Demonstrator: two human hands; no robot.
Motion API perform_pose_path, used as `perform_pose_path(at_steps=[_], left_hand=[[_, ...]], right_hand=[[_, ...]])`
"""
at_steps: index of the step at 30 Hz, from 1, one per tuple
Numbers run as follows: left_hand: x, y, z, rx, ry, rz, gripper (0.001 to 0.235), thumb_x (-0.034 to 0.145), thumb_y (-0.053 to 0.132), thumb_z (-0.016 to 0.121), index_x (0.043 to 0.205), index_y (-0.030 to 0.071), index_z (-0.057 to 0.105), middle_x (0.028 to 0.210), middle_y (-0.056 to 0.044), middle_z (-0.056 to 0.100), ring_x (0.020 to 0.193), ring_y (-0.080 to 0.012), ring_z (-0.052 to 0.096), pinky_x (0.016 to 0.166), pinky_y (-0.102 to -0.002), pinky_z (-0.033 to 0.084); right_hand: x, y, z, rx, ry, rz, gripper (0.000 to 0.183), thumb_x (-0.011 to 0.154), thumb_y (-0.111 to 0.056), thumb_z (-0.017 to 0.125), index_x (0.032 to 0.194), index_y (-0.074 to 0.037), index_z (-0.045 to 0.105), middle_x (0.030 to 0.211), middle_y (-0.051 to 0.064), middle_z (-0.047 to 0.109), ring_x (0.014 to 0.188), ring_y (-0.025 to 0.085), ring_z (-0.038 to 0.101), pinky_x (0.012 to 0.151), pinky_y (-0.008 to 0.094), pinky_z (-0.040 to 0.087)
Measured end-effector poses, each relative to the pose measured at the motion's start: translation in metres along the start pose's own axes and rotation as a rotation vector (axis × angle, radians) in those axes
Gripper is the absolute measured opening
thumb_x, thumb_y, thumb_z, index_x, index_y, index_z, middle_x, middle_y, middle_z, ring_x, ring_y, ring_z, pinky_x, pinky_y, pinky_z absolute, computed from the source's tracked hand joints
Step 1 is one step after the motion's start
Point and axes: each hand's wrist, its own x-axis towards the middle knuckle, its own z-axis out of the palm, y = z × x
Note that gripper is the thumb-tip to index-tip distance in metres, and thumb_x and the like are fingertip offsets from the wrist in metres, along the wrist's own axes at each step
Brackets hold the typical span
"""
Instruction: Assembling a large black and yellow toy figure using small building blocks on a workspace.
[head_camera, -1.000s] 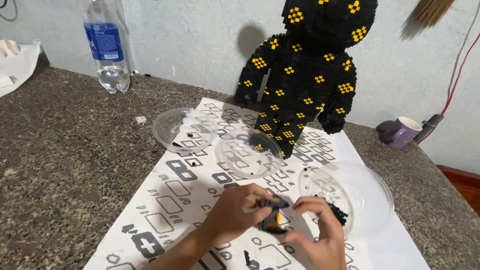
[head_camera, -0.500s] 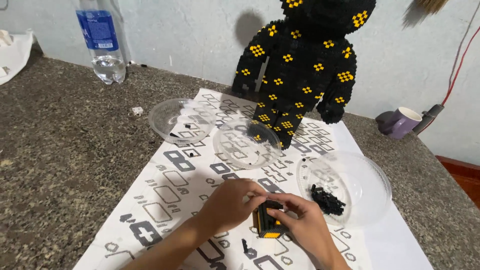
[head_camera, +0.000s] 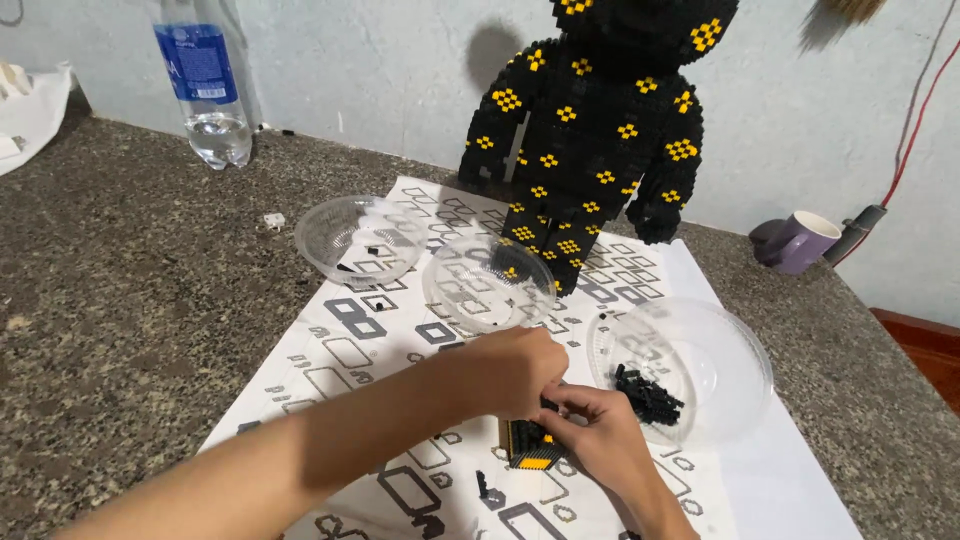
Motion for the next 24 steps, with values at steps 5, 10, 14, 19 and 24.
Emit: perform_pose_path(at_steps=[5,10,14,19,24], left_hand=[[0.004,0.035,-0.034,0.128,-0.206,-0.092,0.010,0.068,0.008,0.068,0.076,0.004,0.063,0.074,-0.009,0.065,0.068,-0.0228,0.064,0.051,-0.034,0.047],[-0.013,0.056,-0.050,0.164,-0.329,-0.211,0.010,0.085,0.001,0.056,0.090,0.003,0.065,0.087,-0.008,0.062,0.078,-0.0201,0.059,0.061,-0.030,0.051],[-0.008,0.034,-0.025,0.098,-0.168,-0.192,0.014,0.079,0.006,0.065,0.092,0.007,0.061,0.096,-0.010,0.061,0.091,-0.0277,0.059,0.066,-0.038,0.048],[-0.016,0.019,-0.009,0.033,-0.018,-0.100,0.025,0.077,0.009,0.071,0.097,0.008,0.057,0.092,-0.013,0.061,0.084,-0.0336,0.059,0.058,-0.044,0.047],[-0.038,0.026,-0.019,-0.053,-0.023,-0.030,0.017,0.085,-0.006,0.058,0.099,0.001,0.052,0.085,-0.016,0.056,0.081,-0.0332,0.055,0.057,-0.044,0.042]], right_hand=[[0.001,0.001,-0.002,-0.035,-0.045,-0.102,0.014,0.073,-0.005,0.075,0.084,-0.005,0.084,0.079,0.002,0.082,0.069,0.005,0.061,0.062,0.022,0.049],[0.003,0.005,-0.004,-0.077,-0.040,-0.187,0.010,0.074,-0.006,0.072,0.072,-0.004,0.081,0.067,0.000,0.078,0.063,0.003,0.057,0.058,0.022,0.045],[0.003,0.008,-0.004,-0.083,-0.057,-0.193,0.011,0.073,-0.007,0.074,0.079,-0.004,0.082,0.076,-0.001,0.080,0.067,0.005,0.060,0.061,0.022,0.047],[0.001,-0.001,-0.004,-0.113,-0.035,-0.181,0.014,0.071,-0.013,0.078,0.083,-0.006,0.083,0.083,0.000,0.082,0.070,0.005,0.064,0.064,0.021,0.051],[0.001,0.003,-0.003,-0.068,-0.066,-0.337,0.013,0.072,-0.013,0.078,0.083,-0.007,0.083,0.079,-0.001,0.082,0.064,0.003,0.061,0.058,0.019,0.050]])
